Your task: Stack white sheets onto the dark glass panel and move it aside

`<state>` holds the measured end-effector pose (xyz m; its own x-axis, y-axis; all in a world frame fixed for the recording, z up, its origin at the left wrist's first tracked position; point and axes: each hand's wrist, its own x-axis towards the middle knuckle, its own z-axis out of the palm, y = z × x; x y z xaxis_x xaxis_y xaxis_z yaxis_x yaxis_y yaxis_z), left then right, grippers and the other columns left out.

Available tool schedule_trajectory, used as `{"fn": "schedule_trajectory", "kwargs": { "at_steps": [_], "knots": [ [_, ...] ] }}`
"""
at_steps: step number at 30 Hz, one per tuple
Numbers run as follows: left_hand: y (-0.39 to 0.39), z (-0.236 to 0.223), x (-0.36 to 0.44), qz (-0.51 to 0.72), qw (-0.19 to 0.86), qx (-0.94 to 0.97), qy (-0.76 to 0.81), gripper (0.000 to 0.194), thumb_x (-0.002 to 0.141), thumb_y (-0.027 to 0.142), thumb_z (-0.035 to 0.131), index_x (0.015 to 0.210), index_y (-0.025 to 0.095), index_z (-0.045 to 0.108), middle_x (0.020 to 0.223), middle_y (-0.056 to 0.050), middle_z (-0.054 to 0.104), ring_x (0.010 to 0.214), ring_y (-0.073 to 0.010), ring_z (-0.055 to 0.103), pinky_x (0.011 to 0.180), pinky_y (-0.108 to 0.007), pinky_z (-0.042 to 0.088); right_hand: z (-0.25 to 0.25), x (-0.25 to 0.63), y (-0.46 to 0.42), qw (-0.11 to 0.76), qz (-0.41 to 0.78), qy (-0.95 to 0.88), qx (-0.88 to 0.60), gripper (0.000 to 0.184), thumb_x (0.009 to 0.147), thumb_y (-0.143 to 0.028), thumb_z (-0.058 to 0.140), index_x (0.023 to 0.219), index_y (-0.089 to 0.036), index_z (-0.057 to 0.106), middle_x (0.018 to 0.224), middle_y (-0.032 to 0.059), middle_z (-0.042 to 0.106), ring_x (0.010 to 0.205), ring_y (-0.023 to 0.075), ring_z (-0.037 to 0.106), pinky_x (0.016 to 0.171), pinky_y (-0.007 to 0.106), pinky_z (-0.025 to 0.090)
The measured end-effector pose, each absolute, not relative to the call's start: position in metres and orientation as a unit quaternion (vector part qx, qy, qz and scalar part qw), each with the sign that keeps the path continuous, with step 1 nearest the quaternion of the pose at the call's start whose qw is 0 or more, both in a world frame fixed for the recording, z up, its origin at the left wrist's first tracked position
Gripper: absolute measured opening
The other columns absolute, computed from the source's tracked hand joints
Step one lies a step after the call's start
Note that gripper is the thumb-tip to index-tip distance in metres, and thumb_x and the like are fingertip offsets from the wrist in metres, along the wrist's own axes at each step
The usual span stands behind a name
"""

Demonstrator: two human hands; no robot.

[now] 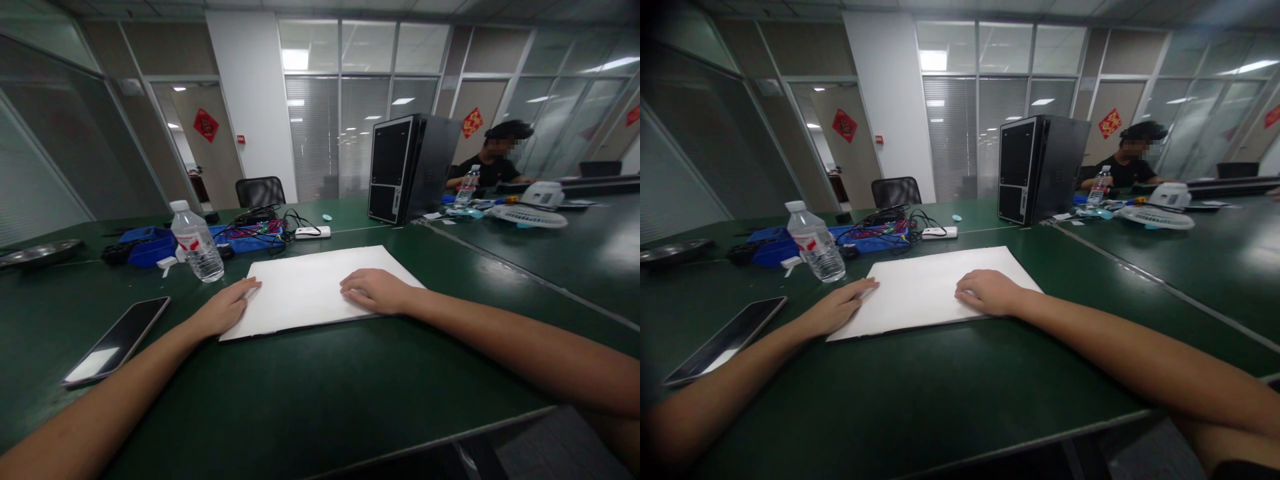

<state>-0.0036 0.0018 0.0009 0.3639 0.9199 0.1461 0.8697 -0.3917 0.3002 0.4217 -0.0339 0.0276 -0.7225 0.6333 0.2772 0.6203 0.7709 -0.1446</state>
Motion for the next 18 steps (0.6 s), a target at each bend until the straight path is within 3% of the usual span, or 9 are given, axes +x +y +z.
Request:
{"fn": "schedule_trajectory", "kwargs": {
  "at_steps": [8, 14, 18],
  "knots": [
    [0.002, -0.001, -0.002, 0.135, 0.071, 0.827, 0.541, 0.072, 0.098, 0.055, 0.037, 0.152, 0.012, 0.059, 0.166, -0.015, 0.048, 0.155, -0.031, 0.045, 0.131, -0.051, 0.03, 0.029, 0.42, -0.039, 0.162, 0.041, -0.938, -0.302, 0.049, 0.106, -0.05, 0.052, 0.131, -0.015, 0.075, 0.135, 0.0172, 0.072, 0.122, 0.0311, 0.068, 0.106, 0.051, 0.051],
    [0.0, -0.001, 0.0, 0.117, 0.051, 0.834, 0.537, 0.076, 0.099, 0.059, 0.036, 0.155, 0.012, 0.056, 0.168, -0.015, 0.046, 0.157, -0.0308, 0.042, 0.131, -0.049, 0.029, 0.027, 0.413, -0.047, 0.094, 0.054, -0.957, -0.271, 0.089, 0.093, -0.077, 0.061, 0.158, -0.016, 0.054, 0.162, 0.0212, 0.051, 0.146, 0.0385, 0.051, 0.119, 0.058, 0.04],
    [-0.001, 0.0, 0.001, 0.112, 0.051, 0.832, 0.542, 0.076, 0.099, 0.06, 0.036, 0.157, 0.013, 0.054, 0.169, -0.013, 0.045, 0.158, -0.0318, 0.04, 0.131, -0.049, 0.029, 0.027, 0.41, -0.046, 0.077, 0.051, -0.947, -0.307, 0.089, 0.097, -0.076, 0.055, 0.162, -0.015, 0.049, 0.165, 0.0216, 0.046, 0.15, 0.0382, 0.046, 0.121, 0.059, 0.037]
  ]
}}
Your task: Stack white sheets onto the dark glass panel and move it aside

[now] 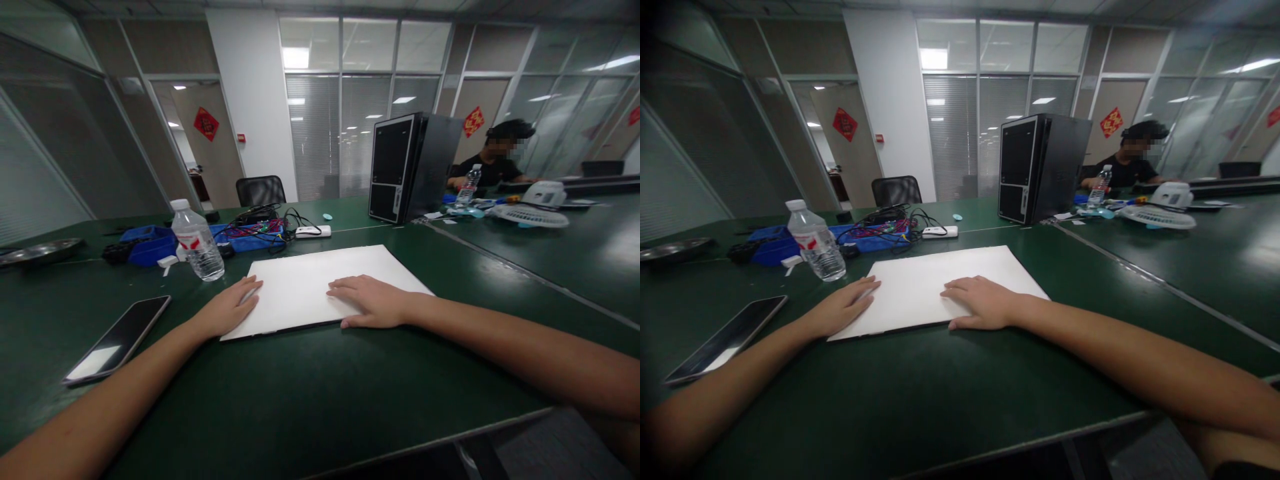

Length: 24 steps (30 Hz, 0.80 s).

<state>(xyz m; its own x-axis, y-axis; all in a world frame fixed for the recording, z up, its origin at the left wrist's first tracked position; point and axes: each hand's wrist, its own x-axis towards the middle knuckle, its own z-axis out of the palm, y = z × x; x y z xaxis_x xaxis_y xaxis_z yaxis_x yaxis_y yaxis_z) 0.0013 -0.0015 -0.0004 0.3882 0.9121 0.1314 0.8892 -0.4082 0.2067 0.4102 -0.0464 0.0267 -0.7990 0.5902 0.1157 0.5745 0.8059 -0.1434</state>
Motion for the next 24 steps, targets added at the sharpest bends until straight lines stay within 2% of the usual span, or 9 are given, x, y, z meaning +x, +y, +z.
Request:
{"fn": "schedule_trajectory", "kwargs": {
  "at_steps": [6, 10, 18, 24],
  "knots": [
    [-0.0036, -0.0002, 0.0036, 0.111, 0.054, 0.83, 0.543, 0.076, 0.1, 0.059, 0.036, 0.158, 0.013, 0.054, 0.169, -0.014, 0.044, 0.159, -0.0329, 0.038, 0.131, -0.052, 0.029, 0.0244, 0.4098, -0.045, 0.097, 0.041, -0.943, -0.317, 0.085, 0.097, -0.073, 0.058, 0.159, -0.015, 0.053, 0.162, 0.0227, 0.05, 0.148, 0.0388, 0.049, 0.12, 0.059, 0.039],
    [-0.0045, 0.0001, 0.0047, 0.122, 0.063, 0.831, 0.539, 0.078, 0.099, 0.062, 0.036, 0.157, 0.013, 0.055, 0.169, -0.015, 0.044, 0.158, -0.0345, 0.038, 0.13, -0.053, 0.029, 0.0222, 0.4102, -0.0452, 0.108, 0.035, -0.947, -0.301, 0.078, 0.099, -0.07, 0.058, 0.156, -0.016, 0.056, 0.16, 0.0219, 0.052, 0.146, 0.0373, 0.052, 0.118, 0.058, 0.042],
    [-0.0058, 0.0023, 0.0074, 0.142, 0.08, 0.824, 0.542, 0.077, 0.098, 0.068, 0.041, 0.153, 0.017, 0.06, 0.167, -0.013, 0.047, 0.157, -0.0352, 0.04, 0.13, -0.052, 0.031, 0.0213, 0.412, -0.0436, 0.115, 0.03, -0.951, -0.287, 0.076, 0.099, -0.068, 0.059, 0.154, -0.015, 0.058, 0.157, 0.0234, 0.055, 0.143, 0.0385, 0.054, 0.115, 0.06, 0.043],
    [-0.0066, 0.0001, 0.009, 0.146, 0.103, 0.815, 0.552, 0.084, 0.098, 0.074, 0.036, 0.155, 0.016, 0.057, 0.17, -0.015, 0.042, 0.16, -0.0362, 0.035, 0.131, -0.054, 0.026, 0.0212, 0.4146, -0.0422, 0.088, 0.045, -0.952, -0.29, 0.085, 0.096, -0.073, 0.059, 0.159, -0.016, 0.052, 0.164, 0.0229, 0.047, 0.151, 0.0395, 0.045, 0.121, 0.061, 0.037]
  ]
}}
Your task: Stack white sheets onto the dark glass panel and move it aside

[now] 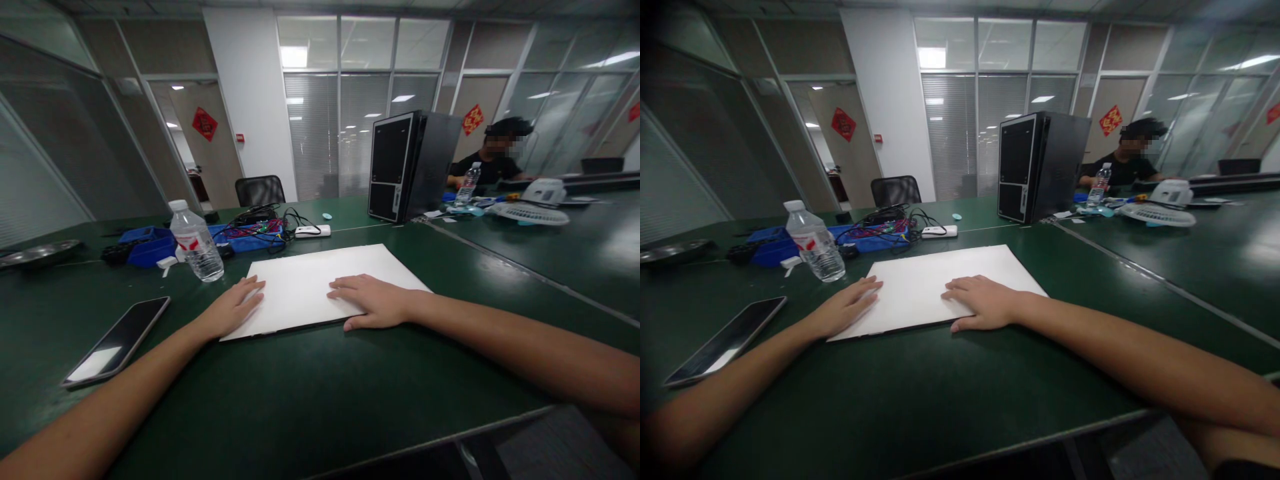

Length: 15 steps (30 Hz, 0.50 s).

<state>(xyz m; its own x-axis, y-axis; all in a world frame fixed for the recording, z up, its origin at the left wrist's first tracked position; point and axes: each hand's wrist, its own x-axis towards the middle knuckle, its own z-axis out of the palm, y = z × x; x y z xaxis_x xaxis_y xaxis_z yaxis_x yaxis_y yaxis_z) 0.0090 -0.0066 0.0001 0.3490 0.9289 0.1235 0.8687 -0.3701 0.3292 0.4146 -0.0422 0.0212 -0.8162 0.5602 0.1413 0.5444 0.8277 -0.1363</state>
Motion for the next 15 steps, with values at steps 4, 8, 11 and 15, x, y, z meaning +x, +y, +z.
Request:
{"fn": "schedule_trajectory", "kwargs": {
  "at_steps": [4, 8, 11, 15],
  "knots": [
    [-0.0067, -0.002, 0.0098, 0.138, 0.103, 0.816, 0.552, 0.086, 0.099, 0.075, 0.031, 0.158, 0.016, 0.054, 0.173, -0.014, 0.037, 0.162, -0.0369, 0.029, 0.132, -0.055, 0.024, 0.0203, 0.4154, -0.0419, 0.098, 0.052, -0.948, -0.299, 0.084, 0.097, -0.072, 0.06, 0.159, -0.016, 0.052, 0.164, 0.0221, 0.047, 0.153, 0.04, 0.042, 0.122, 0.062, 0.036],
    [-0.0091, 0.0003, 0.013, 0.108, 0.077, 0.826, 0.548, 0.084, 0.098, 0.072, 0.037, 0.161, 0.017, 0.05, 0.173, -0.015, 0.037, 0.162, -0.0386, 0.029, 0.13, -0.057, 0.027, 0.0231, 0.4132, -0.0445, 0.122, 0.009, -0.95, -0.287, 0.077, 0.098, -0.069, 0.061, 0.155, -0.016, 0.056, 0.161, 0.0215, 0.051, 0.149, 0.0387, 0.048, 0.118, 0.06, 0.041],
    [-0.0117, 0.0033, 0.0159, 0.101, 0.072, 0.825, 0.551, 0.083, 0.098, 0.07, 0.039, 0.161, 0.017, 0.05, 0.173, -0.015, 0.037, 0.161, -0.0384, 0.031, 0.13, -0.057, 0.029, 0.0267, 0.4105, -0.0467, 0.148, -0.052, -0.961, -0.228, 0.061, 0.103, -0.058, 0.059, 0.148, -0.016, 0.062, 0.154, 0.0198, 0.059, 0.144, 0.0358, 0.053, 0.116, 0.058, 0.042],
    [-0.0121, 0.0038, 0.0167, 0.107, 0.076, 0.822, 0.554, 0.084, 0.096, 0.07, 0.041, 0.16, 0.017, 0.052, 0.173, -0.015, 0.038, 0.161, -0.0382, 0.032, 0.129, -0.056, 0.029, 0.029, 0.4071, -0.0498, 0.171, -0.138, -0.967, -0.127, 0.039, 0.106, -0.041, 0.058, 0.135, -0.018, 0.07, 0.138, 0.0162, 0.071, 0.13, 0.0304, 0.065, 0.107, 0.051, 0.05]
  ]
}}
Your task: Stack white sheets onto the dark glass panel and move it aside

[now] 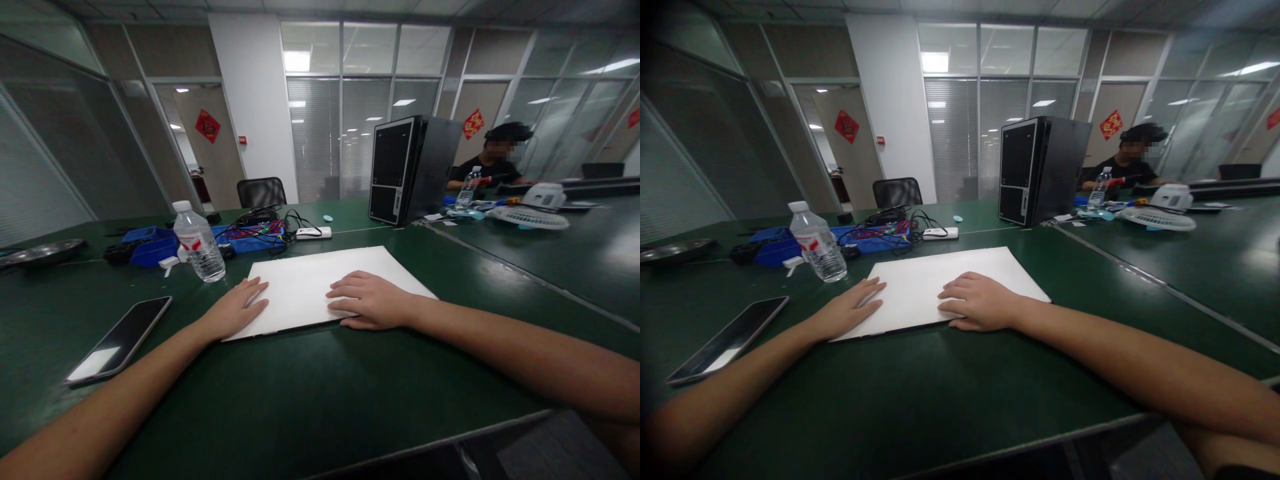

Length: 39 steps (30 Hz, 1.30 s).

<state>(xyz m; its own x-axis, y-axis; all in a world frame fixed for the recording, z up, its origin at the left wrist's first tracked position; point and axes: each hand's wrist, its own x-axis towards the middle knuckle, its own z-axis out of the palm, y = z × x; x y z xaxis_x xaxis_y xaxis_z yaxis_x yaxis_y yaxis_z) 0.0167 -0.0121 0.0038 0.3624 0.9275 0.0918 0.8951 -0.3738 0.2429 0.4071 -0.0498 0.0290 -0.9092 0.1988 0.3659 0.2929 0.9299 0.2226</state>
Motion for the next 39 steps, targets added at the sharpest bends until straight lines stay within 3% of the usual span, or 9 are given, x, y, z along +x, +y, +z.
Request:
{"fn": "schedule_trajectory", "kwargs": {
  "at_steps": [5, 8, 11, 15, 18, 21, 28, 33, 39],
  "knots": [
    [0.001, 0.002, 0.003, 0.177, 0.136, 0.797, 0.562, 0.08, 0.095, 0.072, 0.043, 0.152, 0.02, 0.061, 0.167, -0.011, 0.049, 0.156, -0.0353, 0.044, 0.129, -0.053, 0.031, 0.03, 0.406, -0.057, 0.167, -0.253, -0.952, -0.044, 0.027, 0.105, -0.019, 0.057, 0.127, -0.018, 0.072, 0.115, 0.0115, 0.079, 0.093, 0.0208, 0.076, 0.077, 0.035, 0.057],
    [0.013, 0.004, -0.012, 0.246, 0.173, 0.77, 0.563, 0.07, 0.095, 0.064, 0.042, 0.142, 0.02, 0.07, 0.157, -0.008, 0.061, 0.147, -0.0343, 0.056, 0.128, -0.052, 0.036, 0.033, 0.408, -0.059, 0.182, -0.301, -0.936, -0.023, 0.027, 0.104, -0.017, 0.056, 0.125, -0.016, 0.073, 0.116, 0.0128, 0.079, 0.09, 0.0201, 0.076, 0.069, 0.032, 0.057],
    [0.021, 0.006, -0.022, 0.26, 0.178, 0.758, 0.571, 0.067, 0.091, 0.061, 0.049, 0.138, 0.021, 0.073, 0.148, -0.008, 0.069, 0.137, -0.0379, 0.064, 0.12, -0.055, 0.047, 0.036, 0.411, -0.06, 0.201, -0.312, -0.928, -0.032, 0.029, 0.105, -0.019, 0.054, 0.127, -0.018, 0.073, 0.12, 0.0126, 0.079, 0.093, 0.0209, 0.077, 0.068, 0.031, 0.058],
    [0.021, 0.009, -0.025, 0.275, 0.217, 0.76, 0.548, 0.081, 0.077, 0.071, 0.064, 0.139, 0.018, 0.072, 0.146, -0.012, 0.07, 0.133, -0.0383, 0.067, 0.114, -0.051, 0.054, 0.039, 0.415, -0.059, 0.218, -0.278, -0.933, -0.067, 0.03, 0.106, -0.022, 0.055, 0.131, -0.022, 0.072, 0.124, 0.0125, 0.078, 0.101, 0.0228, 0.077, 0.07, 0.031, 0.059],
    [0.013, 0.011, -0.025, 0.277, 0.2, 0.778, 0.527, 0.093, 0.071, 0.082, 0.069, 0.142, 0.021, 0.07, 0.154, -0.013, 0.064, 0.137, -0.0401, 0.064, 0.118, -0.053, 0.049, 0.043, 0.418, -0.057, 0.234, -0.266, -0.93, -0.098, 0.029, 0.107, -0.023, 0.055, 0.129, -0.025, 0.073, 0.129, 0.0128, 0.076, 0.11, 0.0247, 0.076, 0.078, 0.034, 0.06],
    [0.007, 0.013, -0.027, 0.268, 0.159, 0.809, 0.498, 0.095, 0.075, 0.085, 0.066, 0.149, 0.025, 0.064, 0.163, -0.01, 0.055, 0.146, -0.0402, 0.055, 0.126, -0.054, 0.039, 0.048, 0.423, -0.056, 0.251, -0.286, -0.916, -0.129, 0.028, 0.107, -0.023, 0.054, 0.127, -0.025, 0.074, 0.132, 0.0123, 0.075, 0.113, 0.0259, 0.075, 0.084, 0.038, 0.061],
    [0.013, 0.01, -0.029, 0.203, 0.101, 0.853, 0.471, 0.077, 0.087, 0.067, 0.06, 0.154, 0.028, 0.06, 0.165, -0.005, 0.051, 0.155, -0.0368, 0.044, 0.133, -0.057, 0.02, 0.039, 0.43, -0.049, 0.246, -0.308, -0.913, -0.107, 0.031, 0.108, -0.021, 0.051, 0.13, -0.021, 0.072, 0.125, 0.012, 0.077, 0.111, 0.0247, 0.074, 0.086, 0.04, 0.06],
    [0.011, 0.012, -0.022, 0.186, 0.088, 0.868, 0.452, 0.082, 0.083, 0.063, 0.066, 0.155, 0.024, 0.058, 0.163, -0.01, 0.051, 0.154, -0.0355, 0.045, 0.133, -0.059, 0.021, 0.025, 0.427, -0.044, 0.228, -0.309, -0.918, -0.104, 0.034, 0.107, -0.019, 0.053, 0.137, -0.017, 0.069, 0.123, 0.0131, 0.077, 0.111, 0.0256, 0.072, 0.087, 0.04, 0.06],
    [0.009, 0.009, -0.019, 0.229, 0.108, 0.835, 0.489, 0.085, 0.084, 0.073, 0.063, 0.149, 0.018, 0.064, 0.16, -0.013, 0.056, 0.15, -0.0383, 0.051, 0.129, -0.056, 0.032, 0.031, 0.425, -0.045, 0.259, -0.329, -0.89, -0.182, 0.03, 0.108, -0.019, 0.051, 0.128, -0.015, 0.073, 0.111, 0.0129, 0.077, 0.093, 0.0223, 0.072, 0.072, 0.034, 0.058]
  ]
}}
